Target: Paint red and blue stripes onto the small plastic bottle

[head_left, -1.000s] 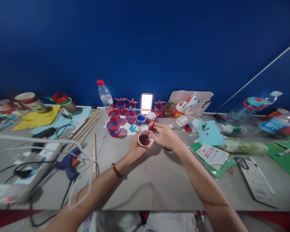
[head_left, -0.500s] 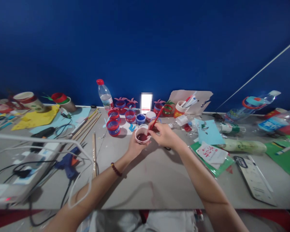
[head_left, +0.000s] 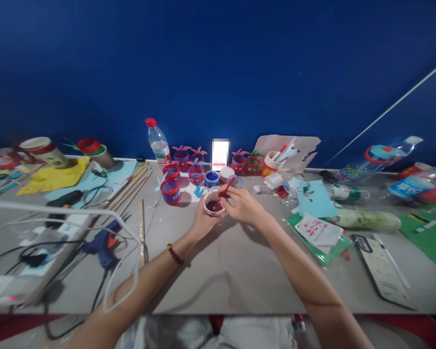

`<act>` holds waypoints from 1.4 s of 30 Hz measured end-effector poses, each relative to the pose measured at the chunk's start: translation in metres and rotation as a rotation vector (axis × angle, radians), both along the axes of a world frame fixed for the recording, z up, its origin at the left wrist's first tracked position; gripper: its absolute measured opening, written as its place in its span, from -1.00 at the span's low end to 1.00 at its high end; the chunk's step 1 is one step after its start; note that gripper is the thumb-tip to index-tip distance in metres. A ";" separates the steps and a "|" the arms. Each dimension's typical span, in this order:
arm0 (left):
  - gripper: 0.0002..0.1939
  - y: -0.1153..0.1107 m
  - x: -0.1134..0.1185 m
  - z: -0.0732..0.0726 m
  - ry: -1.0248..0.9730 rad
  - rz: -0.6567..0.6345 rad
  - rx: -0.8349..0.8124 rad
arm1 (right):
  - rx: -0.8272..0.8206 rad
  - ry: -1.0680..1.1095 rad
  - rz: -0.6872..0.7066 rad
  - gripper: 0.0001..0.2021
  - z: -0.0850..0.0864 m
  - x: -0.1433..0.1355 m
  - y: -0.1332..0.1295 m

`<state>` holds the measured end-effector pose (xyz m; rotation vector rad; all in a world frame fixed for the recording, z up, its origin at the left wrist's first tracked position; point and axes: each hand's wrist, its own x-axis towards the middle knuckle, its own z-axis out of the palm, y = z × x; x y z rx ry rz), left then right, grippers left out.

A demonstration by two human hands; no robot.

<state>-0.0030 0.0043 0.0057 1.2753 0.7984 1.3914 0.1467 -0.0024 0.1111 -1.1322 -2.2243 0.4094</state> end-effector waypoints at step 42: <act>-0.36 0.007 -0.004 -0.012 -0.041 -0.059 0.063 | -0.002 0.029 0.062 -0.80 -0.005 -0.005 0.001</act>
